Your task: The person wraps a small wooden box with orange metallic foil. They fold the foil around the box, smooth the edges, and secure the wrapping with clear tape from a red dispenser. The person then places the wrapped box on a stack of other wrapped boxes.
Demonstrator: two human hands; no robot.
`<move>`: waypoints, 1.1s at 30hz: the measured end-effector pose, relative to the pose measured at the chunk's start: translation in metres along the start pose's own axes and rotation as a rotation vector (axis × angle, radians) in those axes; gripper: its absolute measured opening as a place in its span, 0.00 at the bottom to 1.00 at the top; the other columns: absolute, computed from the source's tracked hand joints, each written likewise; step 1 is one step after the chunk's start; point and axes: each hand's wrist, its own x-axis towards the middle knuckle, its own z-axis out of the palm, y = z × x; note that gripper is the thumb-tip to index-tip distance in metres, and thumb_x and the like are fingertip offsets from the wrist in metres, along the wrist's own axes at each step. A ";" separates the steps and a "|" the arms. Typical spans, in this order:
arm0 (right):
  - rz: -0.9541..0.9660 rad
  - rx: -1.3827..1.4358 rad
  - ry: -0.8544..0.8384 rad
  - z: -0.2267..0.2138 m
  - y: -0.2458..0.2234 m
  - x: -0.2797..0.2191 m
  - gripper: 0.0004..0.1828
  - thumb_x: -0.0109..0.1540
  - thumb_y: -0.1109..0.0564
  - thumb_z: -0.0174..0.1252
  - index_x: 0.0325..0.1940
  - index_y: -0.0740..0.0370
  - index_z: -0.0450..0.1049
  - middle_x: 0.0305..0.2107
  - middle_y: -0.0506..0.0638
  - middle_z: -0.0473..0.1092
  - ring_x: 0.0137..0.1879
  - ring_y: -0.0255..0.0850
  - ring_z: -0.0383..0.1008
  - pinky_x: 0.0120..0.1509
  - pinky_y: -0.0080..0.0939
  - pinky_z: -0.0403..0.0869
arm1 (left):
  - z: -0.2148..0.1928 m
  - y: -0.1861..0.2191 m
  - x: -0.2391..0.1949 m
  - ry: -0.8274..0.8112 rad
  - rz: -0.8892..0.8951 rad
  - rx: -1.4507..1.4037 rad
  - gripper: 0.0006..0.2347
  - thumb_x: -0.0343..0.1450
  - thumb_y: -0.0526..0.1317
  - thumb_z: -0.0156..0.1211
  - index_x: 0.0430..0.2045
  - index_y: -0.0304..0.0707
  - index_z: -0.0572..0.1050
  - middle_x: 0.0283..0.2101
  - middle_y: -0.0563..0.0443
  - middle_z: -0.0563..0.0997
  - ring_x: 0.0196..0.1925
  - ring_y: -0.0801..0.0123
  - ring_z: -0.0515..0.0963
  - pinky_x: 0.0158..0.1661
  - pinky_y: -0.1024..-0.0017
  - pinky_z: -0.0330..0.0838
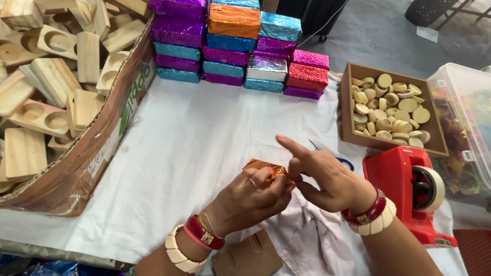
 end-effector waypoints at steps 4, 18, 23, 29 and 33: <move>-0.065 0.135 0.101 -0.005 -0.001 -0.006 0.52 0.52 0.72 0.51 0.78 0.68 0.38 0.41 0.66 0.65 0.32 0.38 0.72 0.40 0.36 0.73 | 0.004 -0.001 -0.004 -0.017 0.009 -0.025 0.12 0.73 0.38 0.65 0.50 0.47 0.77 0.55 0.52 0.70 0.57 0.58 0.69 0.55 0.62 0.75; 0.148 0.057 0.073 -0.003 0.001 0.001 0.32 0.55 0.65 0.64 0.65 0.63 0.69 0.20 0.46 0.62 0.25 0.37 0.64 0.32 0.39 0.66 | 0.002 -0.005 -0.002 0.007 -0.087 -0.016 0.13 0.72 0.36 0.66 0.50 0.47 0.77 0.55 0.49 0.70 0.59 0.59 0.70 0.53 0.66 0.80; 0.291 -0.071 0.106 0.001 0.008 -0.003 0.10 0.54 0.59 0.69 0.39 0.57 0.79 0.21 0.45 0.69 0.26 0.36 0.68 0.31 0.37 0.69 | 0.003 -0.005 -0.004 0.018 -0.106 -0.019 0.10 0.73 0.37 0.65 0.48 0.48 0.77 0.55 0.50 0.70 0.60 0.59 0.71 0.52 0.66 0.80; 0.174 0.008 0.127 0.007 0.008 0.000 0.08 0.58 0.61 0.67 0.41 0.59 0.78 0.29 0.46 0.76 0.33 0.35 0.75 0.36 0.35 0.72 | 0.001 -0.007 -0.003 0.015 -0.087 -0.048 0.10 0.73 0.36 0.65 0.48 0.47 0.76 0.55 0.50 0.70 0.61 0.60 0.71 0.52 0.67 0.80; 0.313 0.045 0.096 0.011 0.013 -0.003 0.08 0.56 0.61 0.68 0.38 0.59 0.78 0.23 0.45 0.74 0.26 0.34 0.72 0.29 0.36 0.69 | 0.007 -0.007 -0.004 0.047 -0.056 -0.113 0.12 0.75 0.37 0.67 0.49 0.47 0.72 0.56 0.48 0.69 0.61 0.59 0.71 0.54 0.67 0.80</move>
